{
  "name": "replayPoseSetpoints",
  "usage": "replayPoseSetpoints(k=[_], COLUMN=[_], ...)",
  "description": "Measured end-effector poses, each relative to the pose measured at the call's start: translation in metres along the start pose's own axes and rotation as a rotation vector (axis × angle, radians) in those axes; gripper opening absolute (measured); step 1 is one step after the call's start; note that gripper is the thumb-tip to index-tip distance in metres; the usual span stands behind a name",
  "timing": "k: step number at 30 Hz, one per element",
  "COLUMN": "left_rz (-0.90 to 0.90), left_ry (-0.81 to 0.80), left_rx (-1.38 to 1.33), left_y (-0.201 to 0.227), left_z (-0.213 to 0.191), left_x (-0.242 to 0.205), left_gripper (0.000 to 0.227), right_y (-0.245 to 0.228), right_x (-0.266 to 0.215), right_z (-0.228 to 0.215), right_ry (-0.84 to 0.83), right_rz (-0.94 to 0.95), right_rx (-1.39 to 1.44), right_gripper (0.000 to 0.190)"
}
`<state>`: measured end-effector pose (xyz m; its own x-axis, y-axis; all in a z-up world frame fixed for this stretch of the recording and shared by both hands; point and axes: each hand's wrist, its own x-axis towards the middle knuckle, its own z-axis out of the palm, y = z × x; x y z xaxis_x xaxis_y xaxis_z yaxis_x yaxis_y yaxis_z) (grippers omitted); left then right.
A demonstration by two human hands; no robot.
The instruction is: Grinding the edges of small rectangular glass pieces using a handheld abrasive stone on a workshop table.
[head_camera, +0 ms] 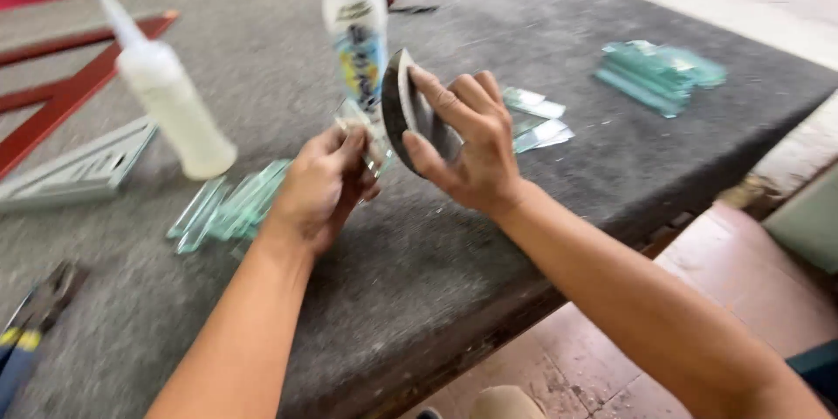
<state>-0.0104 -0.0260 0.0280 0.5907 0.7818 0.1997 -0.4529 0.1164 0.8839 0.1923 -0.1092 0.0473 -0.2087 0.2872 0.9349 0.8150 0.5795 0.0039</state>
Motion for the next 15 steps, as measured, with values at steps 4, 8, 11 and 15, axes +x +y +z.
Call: replayPoseSetpoints(k=[4,8,11,15], left_rz=[-0.029,-0.030,0.014,0.011], left_ry=[0.042,0.062,0.075,-0.040], left_rx=[0.266,0.363,0.407,0.634], left_y=[0.001,0.001,-0.009,-0.013], left_z=[0.009,0.007,-0.005,-0.007], left_x=[-0.002,-0.002,0.008,0.005], left_gripper=[0.020,0.022,0.023,0.021], right_y=[0.010,0.004,0.000,0.018], right_x=[-0.014,-0.008,-0.005,-0.001], right_z=[-0.005,-0.007,-0.010,0.005], right_ry=[0.062,0.076,0.042,0.019], right_rz=[0.119,0.144,0.109,0.038], right_rx=[0.219,0.238,0.214,0.089], right_gripper=[0.065,0.066,0.069,0.062])
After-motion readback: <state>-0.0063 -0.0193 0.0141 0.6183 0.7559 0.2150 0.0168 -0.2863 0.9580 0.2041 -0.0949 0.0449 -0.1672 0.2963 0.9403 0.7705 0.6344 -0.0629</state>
